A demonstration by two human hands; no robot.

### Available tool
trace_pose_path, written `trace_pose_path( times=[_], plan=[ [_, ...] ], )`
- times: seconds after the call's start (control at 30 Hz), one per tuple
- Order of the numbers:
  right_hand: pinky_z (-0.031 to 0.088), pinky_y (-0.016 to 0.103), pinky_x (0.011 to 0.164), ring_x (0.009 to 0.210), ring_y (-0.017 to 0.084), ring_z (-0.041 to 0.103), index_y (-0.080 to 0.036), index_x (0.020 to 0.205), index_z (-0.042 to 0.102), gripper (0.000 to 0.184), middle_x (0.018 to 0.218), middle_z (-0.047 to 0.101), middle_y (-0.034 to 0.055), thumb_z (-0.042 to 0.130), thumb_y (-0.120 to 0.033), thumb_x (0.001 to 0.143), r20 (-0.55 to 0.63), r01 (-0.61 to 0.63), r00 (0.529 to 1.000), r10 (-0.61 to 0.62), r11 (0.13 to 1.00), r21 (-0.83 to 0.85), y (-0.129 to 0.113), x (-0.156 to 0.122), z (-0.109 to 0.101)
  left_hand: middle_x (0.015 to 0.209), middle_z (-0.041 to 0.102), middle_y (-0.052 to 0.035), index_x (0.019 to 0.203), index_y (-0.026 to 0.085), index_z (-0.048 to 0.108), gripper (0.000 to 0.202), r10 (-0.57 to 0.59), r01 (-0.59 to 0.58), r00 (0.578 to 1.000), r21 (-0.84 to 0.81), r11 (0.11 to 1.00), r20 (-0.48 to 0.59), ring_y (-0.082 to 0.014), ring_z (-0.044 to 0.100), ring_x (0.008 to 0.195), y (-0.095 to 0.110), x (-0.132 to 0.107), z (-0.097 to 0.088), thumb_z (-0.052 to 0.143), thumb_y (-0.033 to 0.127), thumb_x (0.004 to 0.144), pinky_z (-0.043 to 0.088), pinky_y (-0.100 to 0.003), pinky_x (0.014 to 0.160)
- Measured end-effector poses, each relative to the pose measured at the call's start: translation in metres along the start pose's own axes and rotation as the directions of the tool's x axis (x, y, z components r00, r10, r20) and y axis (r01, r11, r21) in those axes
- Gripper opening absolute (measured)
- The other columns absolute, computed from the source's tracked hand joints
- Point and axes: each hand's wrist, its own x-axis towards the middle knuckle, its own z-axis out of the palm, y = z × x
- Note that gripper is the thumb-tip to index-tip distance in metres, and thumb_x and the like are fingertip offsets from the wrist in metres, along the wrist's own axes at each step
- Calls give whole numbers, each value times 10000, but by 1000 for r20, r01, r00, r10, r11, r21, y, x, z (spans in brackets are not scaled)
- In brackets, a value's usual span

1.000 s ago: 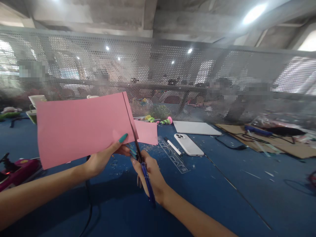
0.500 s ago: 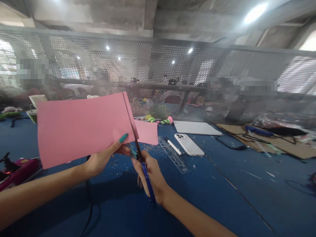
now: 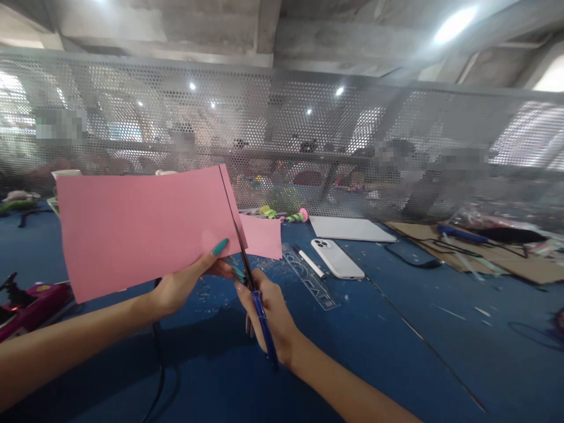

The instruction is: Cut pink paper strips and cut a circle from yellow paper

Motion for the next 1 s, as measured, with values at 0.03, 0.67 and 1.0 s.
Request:
trace_pose_path(
  times=[0.03, 0.67, 1.0],
  plan=[
    [326, 180, 305, 323, 66, 345, -181, 833, 477, 314, 461, 333, -95, 466, -492, 789, -1, 2, 1000, -2, 1000, -4, 0, 0, 0, 748, 696, -34, 680, 174, 645, 397, -2, 2, 1000, 2, 1000, 0, -174, 639, 758, 0, 0, 0, 462, 511, 782, 463, -328, 833],
    [323, 179, 300, 309, 66, 342, -178, 850, 490, 315, 445, 324, -100, 474, -486, 786, -12, 3, 1000, -3, 1000, 19, 0, 0, 0, 737, 696, -13, 673, 184, 645, 398, -15, 15, 1000, -24, 1000, -7, -164, 642, 757, 0, -1, 0, 476, 531, 767, 461, -322, 847],
    [324, 165, 296, 315, 57, 356, -187, 791, 453, 294, 462, 317, -99, 461, -480, 804, -29, 20, 999, -20, 1000, 5, 4, 0, 1, 771, 697, -29, 684, 178, 650, 401, -34, 34, 999, -4, 999, 9, -185, 638, 797, 2, -2, 0, 466, 523, 776, 442, -346, 871]
  ],
)
